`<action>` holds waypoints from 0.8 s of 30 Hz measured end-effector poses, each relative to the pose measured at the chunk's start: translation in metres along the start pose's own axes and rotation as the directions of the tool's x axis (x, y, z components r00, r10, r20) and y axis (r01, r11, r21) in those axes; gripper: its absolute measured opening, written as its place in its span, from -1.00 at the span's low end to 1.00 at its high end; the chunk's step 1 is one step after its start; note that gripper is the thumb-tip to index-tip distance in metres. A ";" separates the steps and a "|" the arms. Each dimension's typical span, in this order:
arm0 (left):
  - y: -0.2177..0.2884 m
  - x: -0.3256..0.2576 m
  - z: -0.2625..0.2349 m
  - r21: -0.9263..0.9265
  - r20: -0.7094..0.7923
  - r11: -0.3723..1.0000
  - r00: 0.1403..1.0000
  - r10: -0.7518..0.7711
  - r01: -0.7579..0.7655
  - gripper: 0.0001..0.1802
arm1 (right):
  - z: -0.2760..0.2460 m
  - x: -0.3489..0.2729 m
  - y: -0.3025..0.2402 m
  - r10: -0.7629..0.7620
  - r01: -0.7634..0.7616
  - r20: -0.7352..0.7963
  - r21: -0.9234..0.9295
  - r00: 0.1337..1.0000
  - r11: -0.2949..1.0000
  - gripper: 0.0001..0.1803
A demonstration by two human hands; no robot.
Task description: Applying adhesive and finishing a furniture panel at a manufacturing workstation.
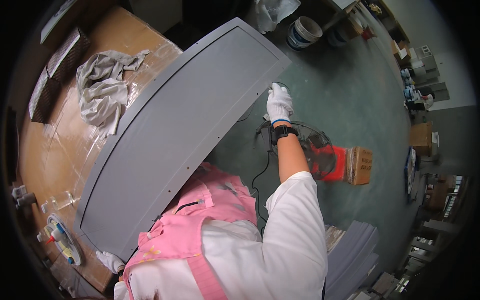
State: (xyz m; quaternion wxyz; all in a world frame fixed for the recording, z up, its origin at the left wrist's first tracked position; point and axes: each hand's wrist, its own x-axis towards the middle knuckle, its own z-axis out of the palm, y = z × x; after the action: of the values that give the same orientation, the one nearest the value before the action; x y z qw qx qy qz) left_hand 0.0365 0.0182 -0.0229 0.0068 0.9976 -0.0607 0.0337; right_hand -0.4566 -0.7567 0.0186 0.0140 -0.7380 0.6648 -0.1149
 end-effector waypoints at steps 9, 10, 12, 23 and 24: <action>-0.005 -0.011 0.007 -0.148 -0.077 0.988 0.997 0.032 -0.043 -0.46 | -0.016 -0.178 -0.123 -0.804 0.726 0.151 0.358 0.576 0.587 -0.70; 0.000 -0.012 0.004 -0.181 -0.079 0.982 0.996 0.034 -0.048 -0.46 | -0.014 -0.178 -0.120 -0.779 0.696 0.131 0.377 0.614 0.611 -0.68; 0.002 -0.014 0.001 -0.124 -0.096 0.990 0.994 0.049 -0.061 -0.47 | -0.016 -0.161 -0.112 -0.692 0.637 0.028 0.367 0.721 0.678 -0.69; 0.057 -0.046 -0.037 0.126 0.014 0.985 0.994 0.113 -0.114 -0.47 | -0.024 -0.133 -0.114 -0.536 0.486 0.037 0.374 0.843 0.790 -0.71; 0.068 -0.056 -0.039 0.136 0.033 0.978 0.987 0.157 -0.160 -0.46 | -0.024 -0.153 -0.127 -0.649 0.551 0.078 0.457 0.757 0.698 -0.73</action>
State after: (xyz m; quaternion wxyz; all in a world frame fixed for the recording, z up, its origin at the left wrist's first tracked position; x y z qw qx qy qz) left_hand -0.0303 -0.0417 0.0125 -0.0656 0.9880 -0.1375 0.0273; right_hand -0.3510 -0.5878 0.0403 0.2064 -0.9033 0.3397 -0.1612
